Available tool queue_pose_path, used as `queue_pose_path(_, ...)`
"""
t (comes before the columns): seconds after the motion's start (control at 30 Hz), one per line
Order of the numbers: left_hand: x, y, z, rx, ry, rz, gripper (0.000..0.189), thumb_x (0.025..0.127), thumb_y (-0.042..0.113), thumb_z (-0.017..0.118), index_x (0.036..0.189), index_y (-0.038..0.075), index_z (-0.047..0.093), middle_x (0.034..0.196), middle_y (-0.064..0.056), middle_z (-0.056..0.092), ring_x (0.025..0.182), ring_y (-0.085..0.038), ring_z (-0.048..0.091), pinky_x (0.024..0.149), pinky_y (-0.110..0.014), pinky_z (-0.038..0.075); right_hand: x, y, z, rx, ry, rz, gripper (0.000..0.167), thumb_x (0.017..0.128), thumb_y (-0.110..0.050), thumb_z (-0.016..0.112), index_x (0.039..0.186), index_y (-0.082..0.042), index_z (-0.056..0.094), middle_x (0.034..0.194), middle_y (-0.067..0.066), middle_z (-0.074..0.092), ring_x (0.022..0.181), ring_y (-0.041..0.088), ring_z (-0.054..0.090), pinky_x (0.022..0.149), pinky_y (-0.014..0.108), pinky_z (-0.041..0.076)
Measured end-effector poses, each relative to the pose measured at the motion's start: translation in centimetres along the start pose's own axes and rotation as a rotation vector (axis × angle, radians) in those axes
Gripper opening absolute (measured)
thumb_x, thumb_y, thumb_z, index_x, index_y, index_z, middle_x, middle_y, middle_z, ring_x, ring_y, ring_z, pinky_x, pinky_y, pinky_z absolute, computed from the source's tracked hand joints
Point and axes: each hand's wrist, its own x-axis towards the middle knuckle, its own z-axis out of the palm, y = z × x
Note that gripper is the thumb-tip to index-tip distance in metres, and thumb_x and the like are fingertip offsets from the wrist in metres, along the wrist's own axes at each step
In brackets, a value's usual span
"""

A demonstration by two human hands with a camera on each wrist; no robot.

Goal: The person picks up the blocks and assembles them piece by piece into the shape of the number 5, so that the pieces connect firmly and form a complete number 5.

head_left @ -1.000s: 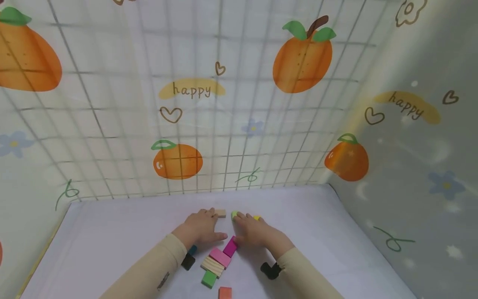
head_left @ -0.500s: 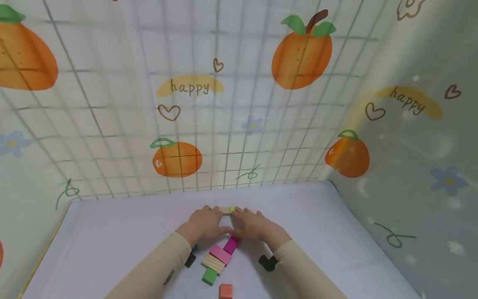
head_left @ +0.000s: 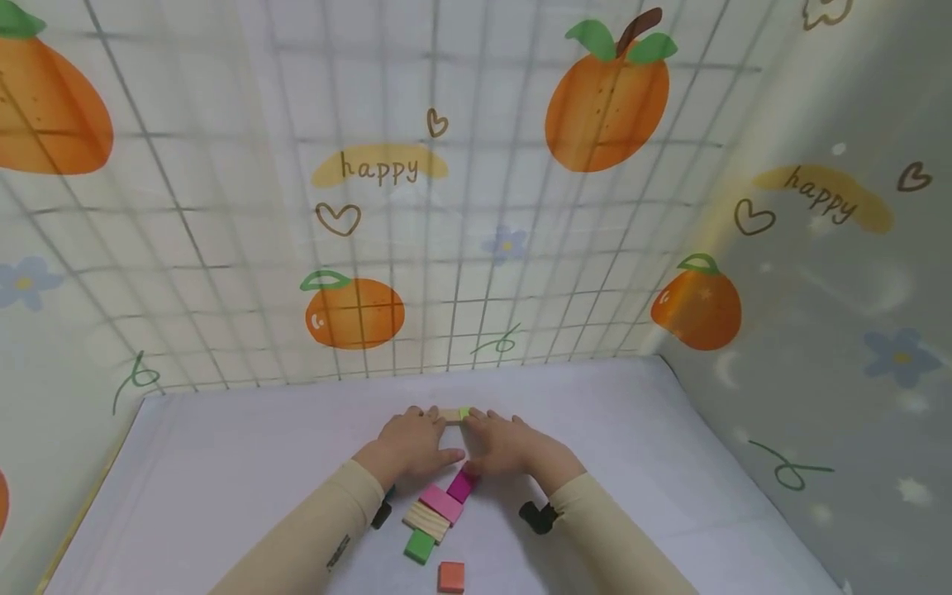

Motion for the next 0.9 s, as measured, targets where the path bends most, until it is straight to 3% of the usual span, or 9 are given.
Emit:
queue_pose_path(0.3,0.0,-0.5,-0.3,-0.019,0.018,0.035,0.082,0.096,0.071,0.042,0.155,0.014,0.042,0.162,-0.01,0.038,0.147,-0.033,0.038,0.119,-0.051,0.035,-0.3,0.3,0.0,-0.031,0.057,-0.034,0.088,0.088,-0.052,0.07,0.159,-0.016,0.033,0.167,0.004,0.027,0.155,0.034,0.021,0.12,0.067,0.018)
queue_pose_path(0.43,-0.7,-1.6,-0.9,0.0,0.075,0.07,0.088,0.097,0.072,0.041,0.159,0.011,0.031,0.166,-0.012,0.03,0.152,-0.031,0.031,0.122,-0.051,0.029,-0.3,0.1,0.0,-0.044,0.098,-0.068,0.091,0.088,-0.056,0.068,0.161,-0.016,0.028,0.169,0.003,0.022,0.156,0.033,0.019,0.12,0.067,0.018)
queue_pose_path(0.57,-1.6,-2.9,-1.3,0.032,0.122,0.095,0.086,0.097,0.071,0.04,0.158,0.01,0.034,0.165,-0.012,0.031,0.152,-0.031,0.032,0.121,-0.053,0.031,-0.5,-0.4,-0.3,-0.04,0.113,-0.082,0.09,0.089,-0.058,0.066,0.16,-0.018,0.029,0.169,0.002,0.022,0.157,0.031,0.018,0.121,0.066,0.017)
queue_pose_path(0.73,-3.2,-3.8,-0.3,0.06,0.0,0.104,0.079,0.096,0.071,0.043,0.153,0.017,0.045,0.161,-0.009,0.04,0.15,-0.032,0.034,0.121,-0.057,0.028,-0.9,-1.5,0.1,-0.048,0.076,-0.103,0.086,0.089,-0.059,0.068,0.158,-0.021,0.035,0.168,0.001,0.026,0.157,0.03,0.019,0.121,0.065,0.018)
queue_pose_path(0.8,-4.0,-3.9,0.2,0.061,-0.046,0.078,0.078,0.095,0.072,0.044,0.152,0.019,0.047,0.159,-0.007,0.044,0.151,-0.032,0.033,0.122,-0.059,0.024,-1.1,-2.1,0.4,-0.055,0.053,-0.116,0.085,0.088,-0.059,0.069,0.158,-0.023,0.036,0.167,0.0,0.028,0.156,0.03,0.02,0.121,0.065,0.019)
queue_pose_path(0.9,-5.0,-4.1,0.7,0.068,-0.058,0.026,0.08,0.093,0.073,0.047,0.15,0.018,0.05,0.156,-0.006,0.048,0.151,-0.032,0.033,0.123,-0.06,0.021,-1.2,-2.8,0.8,-0.07,0.023,-0.12,0.084,0.088,-0.059,0.069,0.157,-0.025,0.037,0.167,-0.002,0.029,0.156,0.027,0.023,0.122,0.064,0.02)
